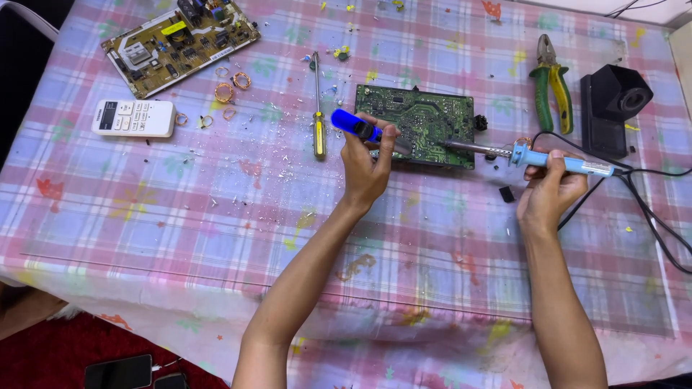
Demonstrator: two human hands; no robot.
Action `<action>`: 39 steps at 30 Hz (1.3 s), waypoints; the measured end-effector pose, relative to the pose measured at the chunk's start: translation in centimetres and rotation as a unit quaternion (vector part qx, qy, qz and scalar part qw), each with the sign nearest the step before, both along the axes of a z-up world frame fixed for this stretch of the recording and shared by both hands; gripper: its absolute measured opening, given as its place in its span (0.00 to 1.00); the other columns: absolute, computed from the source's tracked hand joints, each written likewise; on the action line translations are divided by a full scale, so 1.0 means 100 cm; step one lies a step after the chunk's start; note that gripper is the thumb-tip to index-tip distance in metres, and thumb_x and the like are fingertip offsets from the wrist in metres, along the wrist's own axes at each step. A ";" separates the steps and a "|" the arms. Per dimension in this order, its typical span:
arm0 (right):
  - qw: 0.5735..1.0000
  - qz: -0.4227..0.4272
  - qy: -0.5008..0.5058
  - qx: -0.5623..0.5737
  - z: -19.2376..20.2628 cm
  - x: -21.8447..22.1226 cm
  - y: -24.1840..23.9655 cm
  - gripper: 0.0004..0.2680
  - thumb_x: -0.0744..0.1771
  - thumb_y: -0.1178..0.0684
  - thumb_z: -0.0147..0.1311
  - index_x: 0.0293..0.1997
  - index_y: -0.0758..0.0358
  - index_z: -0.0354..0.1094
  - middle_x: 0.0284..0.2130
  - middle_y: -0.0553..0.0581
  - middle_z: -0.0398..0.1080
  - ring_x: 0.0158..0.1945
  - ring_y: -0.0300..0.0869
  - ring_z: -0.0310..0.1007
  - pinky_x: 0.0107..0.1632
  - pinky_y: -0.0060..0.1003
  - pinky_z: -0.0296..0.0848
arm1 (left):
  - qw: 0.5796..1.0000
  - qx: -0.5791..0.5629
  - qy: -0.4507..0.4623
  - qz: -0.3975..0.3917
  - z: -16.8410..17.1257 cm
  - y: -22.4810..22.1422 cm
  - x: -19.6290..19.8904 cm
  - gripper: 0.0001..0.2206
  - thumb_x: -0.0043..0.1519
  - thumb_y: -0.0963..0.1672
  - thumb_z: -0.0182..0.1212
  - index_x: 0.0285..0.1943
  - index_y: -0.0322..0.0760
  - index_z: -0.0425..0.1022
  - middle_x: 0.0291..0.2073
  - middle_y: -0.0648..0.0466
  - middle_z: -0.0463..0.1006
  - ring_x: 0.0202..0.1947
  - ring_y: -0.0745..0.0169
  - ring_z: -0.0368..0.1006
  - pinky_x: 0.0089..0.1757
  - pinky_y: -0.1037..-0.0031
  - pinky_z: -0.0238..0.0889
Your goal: Using a soldering iron to melt solder and a manual desoldering pump to remove it from a printed circuit board.
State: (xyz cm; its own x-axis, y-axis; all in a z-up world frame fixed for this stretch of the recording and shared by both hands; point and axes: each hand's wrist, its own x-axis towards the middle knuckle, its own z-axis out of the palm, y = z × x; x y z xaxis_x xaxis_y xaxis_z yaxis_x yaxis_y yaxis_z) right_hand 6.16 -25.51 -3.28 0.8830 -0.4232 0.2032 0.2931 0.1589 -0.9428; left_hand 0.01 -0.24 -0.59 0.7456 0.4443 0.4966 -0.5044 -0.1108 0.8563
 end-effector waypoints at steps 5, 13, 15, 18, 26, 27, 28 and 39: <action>1.000 0.009 -0.007 -0.003 0.000 -0.003 0.003 0.03 0.66 0.58 0.46 0.33 0.59 0.57 0.28 0.57 0.68 0.21 0.35 0.61 0.24 0.24 0.61 | 0.999 0.030 -0.023 -0.006 0.001 -0.002 -0.002 0.08 0.62 0.45 0.48 0.43 0.36 0.57 0.31 0.50 0.73 0.31 0.58 0.77 0.31 0.76 0.73; 0.998 0.017 -0.050 -0.044 -0.002 -0.004 0.004 0.03 0.67 0.57 0.47 0.36 0.61 0.57 0.29 0.60 0.69 0.21 0.36 0.62 0.25 0.25 0.63 | 0.997 0.023 -0.021 0.069 -0.002 0.018 0.007 0.10 0.62 0.45 0.48 0.46 0.35 0.57 0.31 0.52 0.73 0.32 0.60 0.76 0.34 0.77 0.70; 0.990 0.023 -0.098 -0.098 0.005 -0.010 0.006 0.04 0.67 0.57 0.48 0.36 0.63 0.56 0.29 0.60 0.66 0.23 0.38 0.61 0.26 0.29 0.63 | 0.997 0.003 -0.035 0.066 -0.007 0.023 0.012 0.08 0.63 0.45 0.47 0.45 0.39 0.57 0.31 0.53 0.73 0.32 0.63 0.74 0.31 0.79 0.69; 0.987 0.022 -0.115 -0.112 0.015 -0.014 0.011 0.06 0.67 0.55 0.49 0.37 0.63 0.56 0.30 0.62 0.67 0.26 0.39 0.63 0.27 0.28 0.63 | 0.996 -0.004 -0.030 0.081 -0.002 0.025 0.010 0.08 0.63 0.44 0.47 0.46 0.39 0.56 0.32 0.53 0.73 0.33 0.62 0.75 0.32 0.77 0.68; 0.999 0.011 -0.045 -0.011 -0.004 -0.006 -0.004 0.03 0.66 0.56 0.47 0.35 0.60 0.58 0.32 0.60 0.69 0.22 0.36 0.63 0.26 0.25 0.64 | 0.997 0.031 -0.029 0.058 -0.028 0.008 0.019 0.08 0.62 0.42 0.48 0.46 0.34 0.58 0.33 0.49 0.73 0.34 0.59 0.75 0.37 0.76 0.71; 0.999 0.017 -0.029 0.007 -0.003 -0.003 0.000 0.03 0.66 0.56 0.47 0.34 0.60 0.59 0.31 0.59 0.70 0.21 0.37 0.63 0.25 0.25 0.64 | 0.998 0.028 -0.043 0.039 -0.034 0.009 0.023 0.06 0.63 0.42 0.48 0.46 0.34 0.59 0.32 0.47 0.74 0.34 0.57 0.75 0.38 0.76 0.73; 0.999 0.015 -0.032 0.009 -0.001 -0.003 0.003 0.03 0.66 0.56 0.47 0.34 0.60 0.59 0.31 0.59 0.70 0.21 0.37 0.63 0.25 0.25 0.64 | 0.998 0.030 -0.045 0.036 -0.032 0.009 0.024 0.06 0.63 0.42 0.48 0.46 0.34 0.59 0.32 0.47 0.74 0.34 0.57 0.75 0.38 0.76 0.73; 0.997 0.057 -0.045 -0.009 0.013 -0.005 0.020 0.03 0.67 0.57 0.46 0.37 0.65 0.61 0.34 0.61 0.68 0.27 0.37 0.67 0.31 0.22 0.70 | 0.991 0.100 -0.080 -0.044 -0.026 0.017 0.021 0.08 0.60 0.45 0.52 0.36 0.35 0.62 0.30 0.50 0.73 0.33 0.58 0.72 0.38 0.76 0.66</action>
